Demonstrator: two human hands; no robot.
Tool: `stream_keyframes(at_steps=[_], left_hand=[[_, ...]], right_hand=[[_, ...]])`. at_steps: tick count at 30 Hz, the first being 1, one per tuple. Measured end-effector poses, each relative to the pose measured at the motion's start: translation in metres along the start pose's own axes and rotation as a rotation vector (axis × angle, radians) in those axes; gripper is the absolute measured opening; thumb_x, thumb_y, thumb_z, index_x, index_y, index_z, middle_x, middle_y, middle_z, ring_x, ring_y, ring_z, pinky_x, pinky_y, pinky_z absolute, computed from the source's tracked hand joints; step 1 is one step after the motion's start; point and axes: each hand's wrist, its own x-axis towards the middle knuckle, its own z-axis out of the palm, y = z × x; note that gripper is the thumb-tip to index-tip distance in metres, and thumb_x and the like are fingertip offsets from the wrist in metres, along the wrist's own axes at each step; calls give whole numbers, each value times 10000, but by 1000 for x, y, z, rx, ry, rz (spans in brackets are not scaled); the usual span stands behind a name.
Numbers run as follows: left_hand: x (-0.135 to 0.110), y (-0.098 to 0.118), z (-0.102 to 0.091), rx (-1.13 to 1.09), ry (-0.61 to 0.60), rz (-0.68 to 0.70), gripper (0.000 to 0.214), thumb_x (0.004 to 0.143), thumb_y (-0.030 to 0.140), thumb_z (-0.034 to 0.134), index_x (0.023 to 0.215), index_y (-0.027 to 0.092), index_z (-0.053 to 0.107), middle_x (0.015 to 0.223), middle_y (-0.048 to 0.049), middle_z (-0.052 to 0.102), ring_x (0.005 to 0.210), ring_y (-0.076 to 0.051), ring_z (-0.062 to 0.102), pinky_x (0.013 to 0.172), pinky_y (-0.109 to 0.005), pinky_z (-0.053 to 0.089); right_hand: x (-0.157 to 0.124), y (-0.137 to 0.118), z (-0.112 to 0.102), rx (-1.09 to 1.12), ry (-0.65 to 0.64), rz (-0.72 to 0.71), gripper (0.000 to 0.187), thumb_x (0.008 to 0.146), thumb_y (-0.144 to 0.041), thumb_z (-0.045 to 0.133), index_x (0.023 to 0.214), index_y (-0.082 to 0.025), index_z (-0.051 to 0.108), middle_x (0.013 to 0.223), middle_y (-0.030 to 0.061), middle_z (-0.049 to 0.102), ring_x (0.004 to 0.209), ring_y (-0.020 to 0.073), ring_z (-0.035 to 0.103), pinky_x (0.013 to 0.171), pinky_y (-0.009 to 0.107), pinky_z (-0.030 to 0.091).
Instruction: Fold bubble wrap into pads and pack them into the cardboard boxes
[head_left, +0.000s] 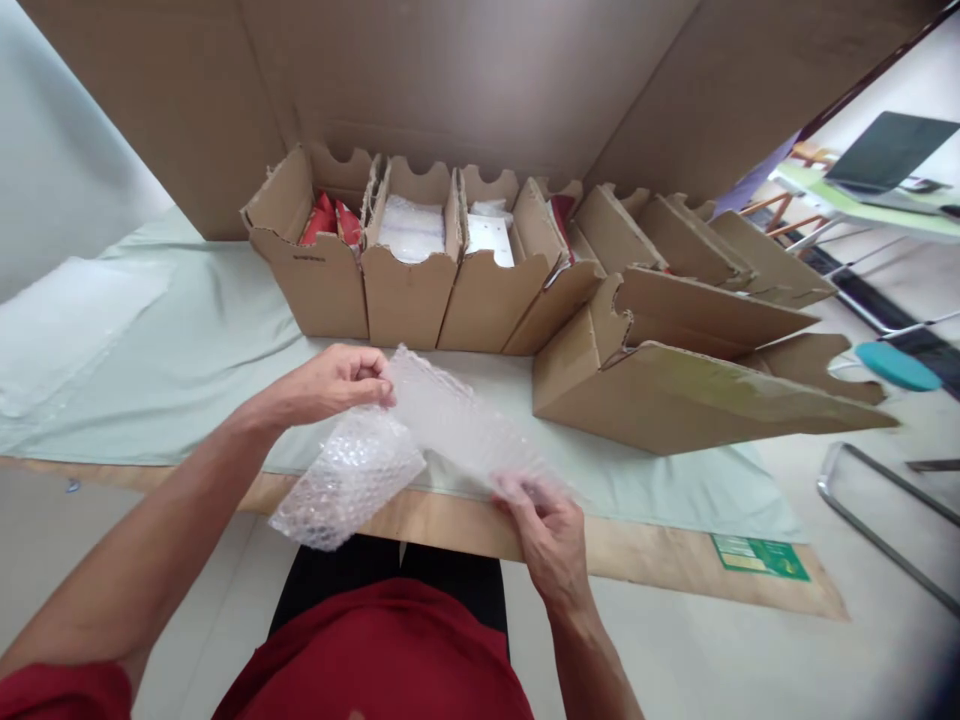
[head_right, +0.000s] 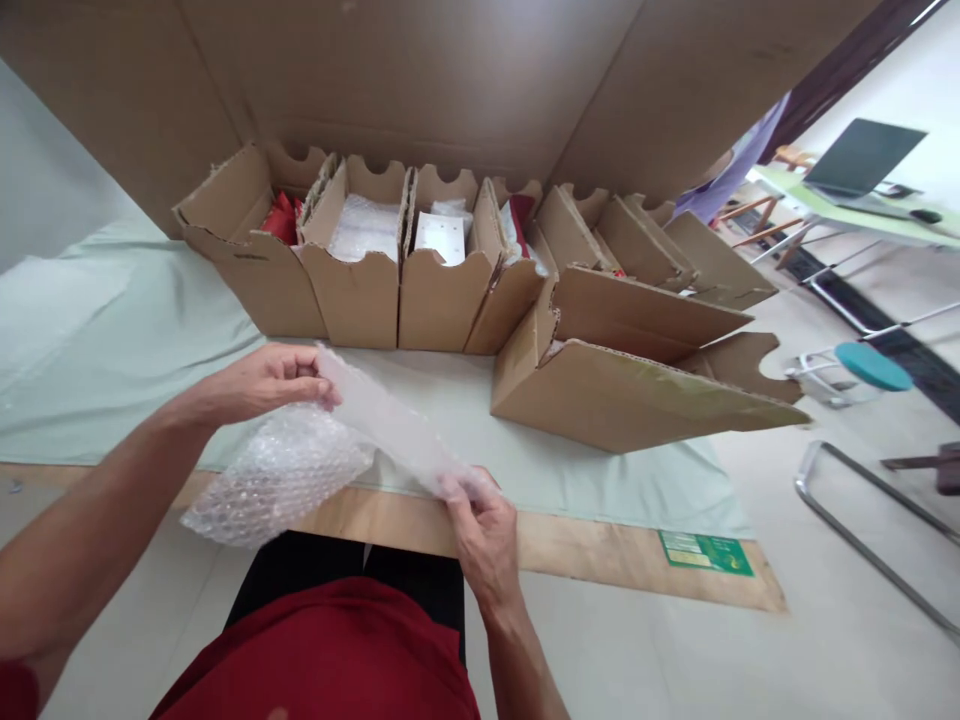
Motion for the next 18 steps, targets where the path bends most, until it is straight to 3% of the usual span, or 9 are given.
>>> stream_keyframes(at_steps=[3, 6, 9, 11, 13, 15, 17, 18], left_hand=[[16, 16, 1, 43, -78, 9, 167, 796, 364, 683, 814, 199, 661, 835, -14, 755, 829, -165, 697, 754, -283, 513], [23, 28, 10, 120, -138, 26, 138, 810, 343, 648, 824, 206, 654, 819, 1, 732, 811, -155, 679, 726, -274, 498], [20, 37, 21, 258, -137, 71, 139, 823, 342, 612, 826, 208, 653, 775, 10, 704, 711, -136, 618, 627, -255, 437], [17, 44, 27, 355, -110, 113, 146, 829, 342, 592, 815, 208, 648, 737, 16, 682, 654, -127, 572, 591, -254, 405], [13, 49, 32, 423, -72, 145, 155, 837, 343, 575, 811, 208, 645, 714, 18, 669, 641, -129, 560, 597, -257, 405], [11, 49, 36, 449, -40, 153, 157, 835, 350, 573, 825, 210, 644, 745, 10, 681, 683, -143, 588, 635, -262, 428], [9, 40, 37, 481, -37, 127, 154, 811, 360, 590, 830, 215, 639, 775, 3, 688, 713, -159, 602, 648, -265, 432], [7, 33, 37, 504, -53, 103, 148, 794, 363, 598, 809, 218, 628, 761, 3, 678, 696, -161, 591, 630, -263, 419]], right_hand=[[-11, 6, -17, 71, 29, 19, 286, 910, -452, 715, 1069, -218, 754, 1066, 92, 782, 929, 251, 729, 792, 359, 591], [-7, -4, -32, 179, 48, -108, 433, 975, -524, 611, 1299, -246, 685, 1326, 122, 704, 1159, 289, 686, 875, 399, 588], [3, -27, -42, 227, -51, -244, 629, 968, -668, 541, 1457, -274, 578, 1478, 121, 606, 1318, 318, 601, 980, 450, 560], [12, -43, -42, 188, -119, -255, 732, 921, -689, 613, 1524, -289, 499, 1523, 116, 567, 1348, 318, 581, 1030, 463, 539], [20, -54, -38, 88, -110, -227, 724, 880, -591, 732, 1498, -283, 516, 1424, 114, 647, 1248, 296, 649, 1009, 453, 548], [26, -57, -34, -29, -52, -203, 464, 875, -456, 771, 1282, -256, 677, 1128, 73, 768, 1008, 248, 723, 916, 418, 574], [28, -54, -34, -87, 5, -201, 173, 898, -381, 733, 986, -232, 749, 847, 25, 761, 803, 204, 708, 810, 377, 580], [28, -50, -36, -81, 34, -203, 142, 907, -366, 715, 895, -227, 743, 779, 14, 742, 747, 192, 693, 771, 361, 579]])
